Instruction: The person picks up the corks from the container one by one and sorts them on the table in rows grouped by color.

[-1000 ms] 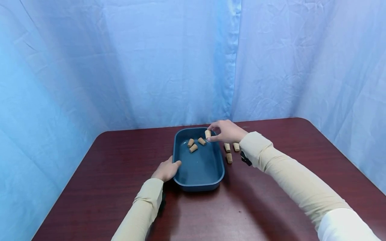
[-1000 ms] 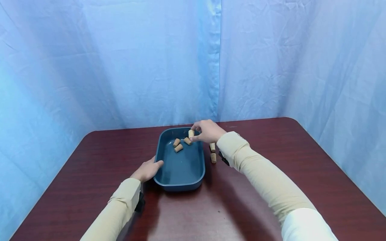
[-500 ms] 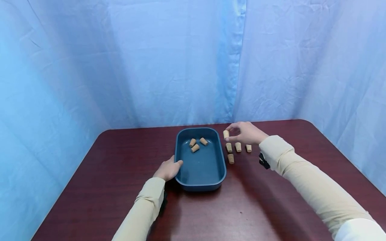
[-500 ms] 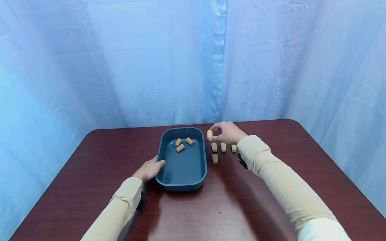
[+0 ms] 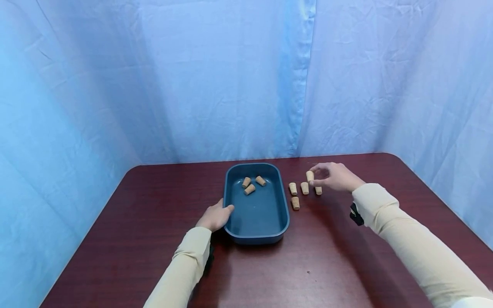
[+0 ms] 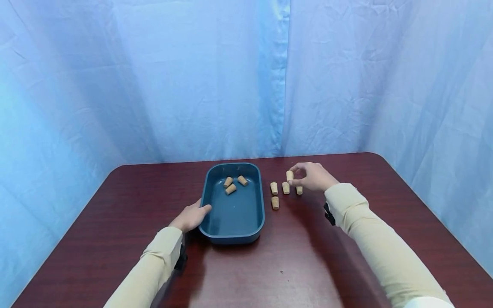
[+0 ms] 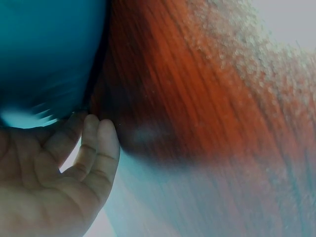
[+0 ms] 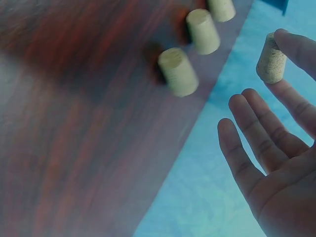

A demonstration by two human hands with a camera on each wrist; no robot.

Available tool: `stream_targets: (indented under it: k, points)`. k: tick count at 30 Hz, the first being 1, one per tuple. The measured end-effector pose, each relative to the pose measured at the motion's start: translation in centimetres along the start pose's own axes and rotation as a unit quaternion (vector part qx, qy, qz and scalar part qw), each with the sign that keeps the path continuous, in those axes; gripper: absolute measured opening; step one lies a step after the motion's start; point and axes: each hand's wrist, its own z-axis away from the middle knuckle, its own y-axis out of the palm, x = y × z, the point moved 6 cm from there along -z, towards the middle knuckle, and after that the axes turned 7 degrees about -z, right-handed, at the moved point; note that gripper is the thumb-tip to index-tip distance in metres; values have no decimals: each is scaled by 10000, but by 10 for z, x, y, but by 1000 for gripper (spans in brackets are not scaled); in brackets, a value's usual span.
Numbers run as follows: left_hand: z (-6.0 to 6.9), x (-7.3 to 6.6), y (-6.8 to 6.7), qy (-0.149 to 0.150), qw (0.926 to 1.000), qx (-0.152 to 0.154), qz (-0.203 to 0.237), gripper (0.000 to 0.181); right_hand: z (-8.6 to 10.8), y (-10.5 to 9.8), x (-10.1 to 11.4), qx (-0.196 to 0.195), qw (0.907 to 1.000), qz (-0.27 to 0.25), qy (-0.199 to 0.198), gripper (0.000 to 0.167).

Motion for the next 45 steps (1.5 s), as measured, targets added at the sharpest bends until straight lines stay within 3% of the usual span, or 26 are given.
stream_targets:
  k: [19,32,45]
  points:
    - [1,0,-1,43,10000,-86,-17,61,21,-3,-54,-156,9997,-30,166,45]
    - [2,-1,0,79,9999,-50,39,61,23,3,-68,-195,9989,224,368,41]
    - [2,-1,0,57,10000,5,77,61,21,6,-62,-438,9960,707,325,38]
